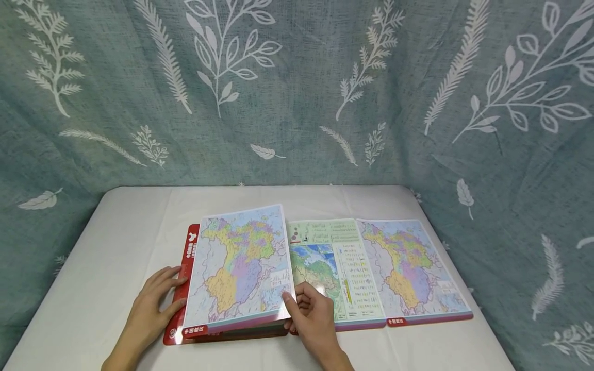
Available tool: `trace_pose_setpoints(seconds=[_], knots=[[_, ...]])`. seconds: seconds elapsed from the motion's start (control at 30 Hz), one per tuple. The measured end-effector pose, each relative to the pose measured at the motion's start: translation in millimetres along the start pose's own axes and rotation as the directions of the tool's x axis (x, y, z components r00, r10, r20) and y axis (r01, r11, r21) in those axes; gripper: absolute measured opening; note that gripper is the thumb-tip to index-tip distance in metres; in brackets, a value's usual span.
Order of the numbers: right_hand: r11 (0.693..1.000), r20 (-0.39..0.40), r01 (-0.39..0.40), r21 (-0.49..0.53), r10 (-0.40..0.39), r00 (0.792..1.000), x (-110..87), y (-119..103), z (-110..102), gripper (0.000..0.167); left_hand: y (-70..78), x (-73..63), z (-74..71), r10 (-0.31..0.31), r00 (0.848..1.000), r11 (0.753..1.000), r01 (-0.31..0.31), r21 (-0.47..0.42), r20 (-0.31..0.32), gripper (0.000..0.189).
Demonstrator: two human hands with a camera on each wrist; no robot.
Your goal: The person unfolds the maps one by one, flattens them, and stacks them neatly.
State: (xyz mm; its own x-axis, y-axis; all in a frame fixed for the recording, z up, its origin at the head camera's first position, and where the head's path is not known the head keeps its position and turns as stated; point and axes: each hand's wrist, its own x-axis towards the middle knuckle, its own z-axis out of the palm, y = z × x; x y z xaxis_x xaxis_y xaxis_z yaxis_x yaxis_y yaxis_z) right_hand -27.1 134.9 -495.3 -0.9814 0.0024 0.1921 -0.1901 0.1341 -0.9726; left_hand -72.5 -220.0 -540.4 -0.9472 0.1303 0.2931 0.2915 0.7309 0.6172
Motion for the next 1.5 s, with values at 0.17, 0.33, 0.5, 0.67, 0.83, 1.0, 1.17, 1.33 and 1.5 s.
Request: trace_pose_setpoints(seconds=[0.17, 0.33, 0.5, 0.67, 0.83, 1.0, 1.17, 1.33, 1.5], knots=[[1.000, -0.014, 0.017, -0.009, -0.017, 1.000, 2.5, -4.3, -1.8, 0.022, 0.4, 2.0, -1.7, -0.034, 0.999, 0.999, 0.034, -0.003, 0.024, 0.050], [1.000, -0.046, 0.009, -0.024, -0.010, 0.999, 3.0, -7.4, -5.6, 0.020, 2.0, 2.4, -3.4, -0.042, 0.999, 0.999, 0.042, 0.000, 0.029, 0.052], [0.999, -0.062, 0.028, -0.045, -0.030, 0.998, 6.3, -8.3, -14.8, 0.017, 1.6, 0.8, -2.1, -0.007, 1.000, 1.000, 0.006, -0.013, -0.006, 0.052], [0.999, -0.083, 0.020, -0.050, -0.024, 0.996, 8.6, -7.2, -25.6, 0.019, 0.4, 1.2, -1.2, -0.013, 1.000, 1.000, 0.013, -0.013, -0.001, 0.052], [0.999, -0.128, -0.001, -0.050, -0.005, 0.992, 8.6, -6.7, -35.1, 0.019, -0.6, 0.4, -0.7, 0.014, 1.000, 1.000, -0.015, -0.009, -0.027, 0.052], [0.998, -0.189, -0.009, -0.067, -0.003, 0.982, 7.8, -2.9, -43.8, 0.019, -0.8, -0.1, -0.4, 0.055, 0.997, 0.998, -0.057, -0.021, -0.059, 0.051], [0.996, -0.213, -0.007, -0.086, -0.012, 0.977, 3.9, 2.9, -52.0, 0.019, 0.4, -0.3, -1.4, 0.021, 0.999, 1.000, -0.021, -0.010, -0.032, 0.052], [0.995, -0.221, -0.026, -0.094, 0.004, 0.975, 1.1, 9.3, -58.4, 0.019, 2.2, 0.7, -2.9, -0.013, 1.000, 1.000, 0.013, -0.010, -0.009, 0.052], [0.994, -0.250, -0.055, -0.098, 0.029, 0.968, 0.5, 12.9, -64.7, 0.020, 1.6, 0.7, -2.6, -0.022, 1.000, 1.000, 0.022, -0.019, -0.005, 0.052]])
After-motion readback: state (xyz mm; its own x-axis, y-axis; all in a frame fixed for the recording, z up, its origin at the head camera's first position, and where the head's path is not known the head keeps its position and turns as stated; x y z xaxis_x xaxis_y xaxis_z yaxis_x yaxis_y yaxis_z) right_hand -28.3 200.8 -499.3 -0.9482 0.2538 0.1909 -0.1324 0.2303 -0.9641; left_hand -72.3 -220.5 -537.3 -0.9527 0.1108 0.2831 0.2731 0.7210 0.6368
